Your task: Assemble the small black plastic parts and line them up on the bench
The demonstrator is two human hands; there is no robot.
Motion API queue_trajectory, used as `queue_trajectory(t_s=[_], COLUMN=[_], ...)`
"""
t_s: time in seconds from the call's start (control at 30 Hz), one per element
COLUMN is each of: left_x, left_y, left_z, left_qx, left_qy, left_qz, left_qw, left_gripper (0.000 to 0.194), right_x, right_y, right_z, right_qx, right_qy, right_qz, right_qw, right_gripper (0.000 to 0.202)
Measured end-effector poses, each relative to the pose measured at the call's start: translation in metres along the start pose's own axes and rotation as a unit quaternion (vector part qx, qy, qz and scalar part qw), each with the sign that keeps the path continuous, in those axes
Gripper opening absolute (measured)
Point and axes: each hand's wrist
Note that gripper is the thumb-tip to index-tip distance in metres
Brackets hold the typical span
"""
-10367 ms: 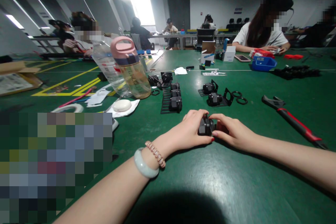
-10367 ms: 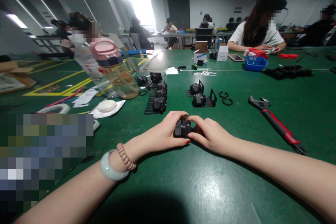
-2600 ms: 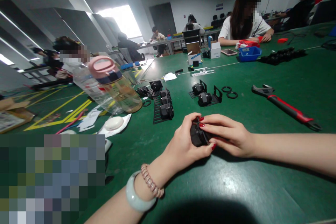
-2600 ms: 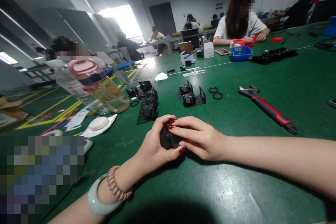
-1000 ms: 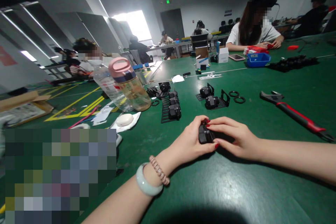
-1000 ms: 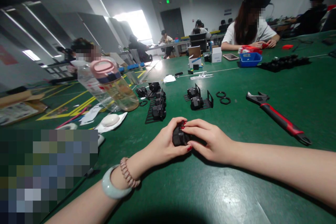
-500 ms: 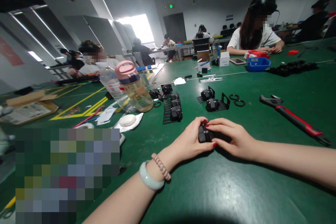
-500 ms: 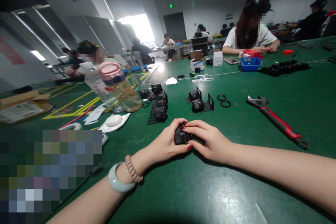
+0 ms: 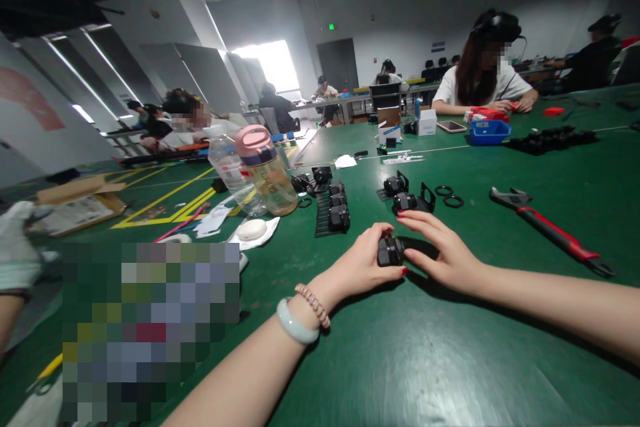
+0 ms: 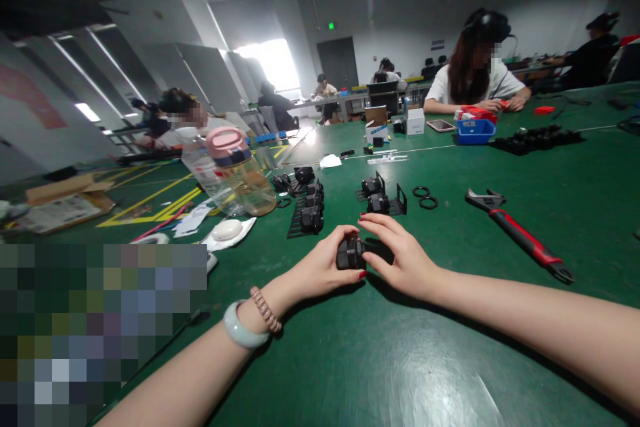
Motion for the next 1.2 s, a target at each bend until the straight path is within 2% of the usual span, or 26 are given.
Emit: queue_trajectory(t_s=[0.07,0.3,0.43,0.6,0.77,1.07,1.2], left_x=[-0.001,-0.005,-0.003,-0.001,-0.002,-0.002,-0.002], left_y=[0.0,0.004,0.003,0.0,-0.001,-0.001,-0.001], left_z=[0.002,0.002,0.0,0.001,-0.001,-0.002,-0.002], left_qx=[0.002,-0.043,-0.044,-0.011,0.007,0.008,0.005], left_qy=[0.005,-0.025,-0.004,0.029,0.031,0.043,0.046], left_qz=[0.0,0.007,0.013,0.008,0.0,-0.001,0.001], left_qw=[1.0,0.999,0.999,0.999,1.0,0.999,0.999], left_gripper=[0.059,0.052,0.048,0.057,0.057,0.057,0.055], right_x=[0.0,0.004,0.004,0.001,-0.005,-0.006,-0.005], right_y=[0.005,0.014,0.008,0.005,0.007,0.005,0.005], right_z=[-0.002,0.007,0.008,-0.003,-0.016,-0.016,-0.016], right_qx=[0.006,0.1,0.117,0.071,0.016,0.014,0.036], right_qy=[-0.019,-0.07,-0.069,-0.093,-0.13,-0.114,-0.093], right_qz=[-0.015,0.053,0.052,0.004,0.0,0.016,0.021], right_qw=[1.0,0.991,0.989,0.993,0.991,0.993,0.995], right_gripper=[0.05,0.048,0.039,0.033,0.039,0.044,0.045])
Point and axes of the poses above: each hand's wrist, its own y-axis towards the middle knuckle, its own x-axis out of the back of the hand, z = x × y, and after that the axes turned 1 degree about -y, right-handed
